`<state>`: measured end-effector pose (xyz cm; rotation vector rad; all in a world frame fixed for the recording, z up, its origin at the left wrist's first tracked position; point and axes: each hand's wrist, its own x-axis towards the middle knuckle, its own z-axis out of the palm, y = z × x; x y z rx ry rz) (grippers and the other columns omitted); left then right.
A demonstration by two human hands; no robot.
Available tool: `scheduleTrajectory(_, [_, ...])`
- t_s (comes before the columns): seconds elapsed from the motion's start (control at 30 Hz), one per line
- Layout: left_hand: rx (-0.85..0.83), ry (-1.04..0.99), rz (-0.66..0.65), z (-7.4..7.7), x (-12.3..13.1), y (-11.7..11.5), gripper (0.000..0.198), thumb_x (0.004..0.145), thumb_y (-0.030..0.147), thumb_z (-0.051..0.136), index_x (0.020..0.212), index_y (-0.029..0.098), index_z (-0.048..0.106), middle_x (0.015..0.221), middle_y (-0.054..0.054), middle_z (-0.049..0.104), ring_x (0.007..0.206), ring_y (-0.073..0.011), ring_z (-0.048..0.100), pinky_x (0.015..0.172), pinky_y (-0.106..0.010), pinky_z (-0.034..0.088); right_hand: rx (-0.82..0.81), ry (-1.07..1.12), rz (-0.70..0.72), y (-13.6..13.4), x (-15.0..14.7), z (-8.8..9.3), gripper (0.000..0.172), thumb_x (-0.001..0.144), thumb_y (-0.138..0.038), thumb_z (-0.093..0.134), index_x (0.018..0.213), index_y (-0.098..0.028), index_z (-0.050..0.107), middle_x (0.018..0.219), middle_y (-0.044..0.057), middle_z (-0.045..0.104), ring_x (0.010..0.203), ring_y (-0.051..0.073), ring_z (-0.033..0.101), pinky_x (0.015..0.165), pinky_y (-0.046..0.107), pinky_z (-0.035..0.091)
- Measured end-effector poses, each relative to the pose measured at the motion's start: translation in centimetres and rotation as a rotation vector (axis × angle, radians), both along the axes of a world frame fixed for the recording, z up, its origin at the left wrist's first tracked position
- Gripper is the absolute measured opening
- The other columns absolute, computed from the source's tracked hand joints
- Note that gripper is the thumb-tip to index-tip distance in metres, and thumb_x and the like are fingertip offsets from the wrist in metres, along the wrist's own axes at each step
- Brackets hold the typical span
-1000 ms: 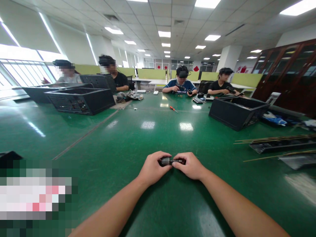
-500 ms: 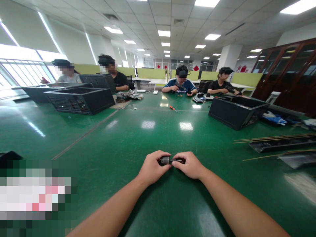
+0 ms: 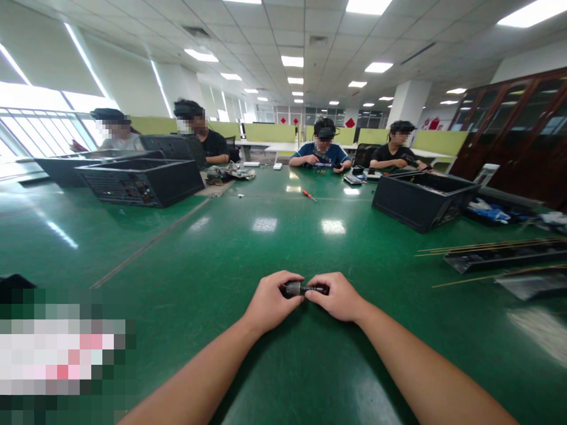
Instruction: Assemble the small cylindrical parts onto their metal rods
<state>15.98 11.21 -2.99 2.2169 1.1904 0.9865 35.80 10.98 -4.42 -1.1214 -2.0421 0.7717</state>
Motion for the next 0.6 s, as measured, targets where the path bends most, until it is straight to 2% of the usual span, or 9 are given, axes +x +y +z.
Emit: scheduleTrajectory(0.6, [0.005,0.0,0.003,-0.07,-0.07,-0.04,0.024,0.071,0.023,0.071,0.094,0.022,0.071,0.091,-0.002,0.073,0.086,-0.0189,0.067,0.079,-0.03,0.05,0.011,-0.001,0.003,-0.03,0.0,0.19,0.016,0.081,-0.028,0.062,0.084,-0.017,0.073,0.071,0.001,0.067,0.064,0.013,0.056,0.06,0.023,0.037])
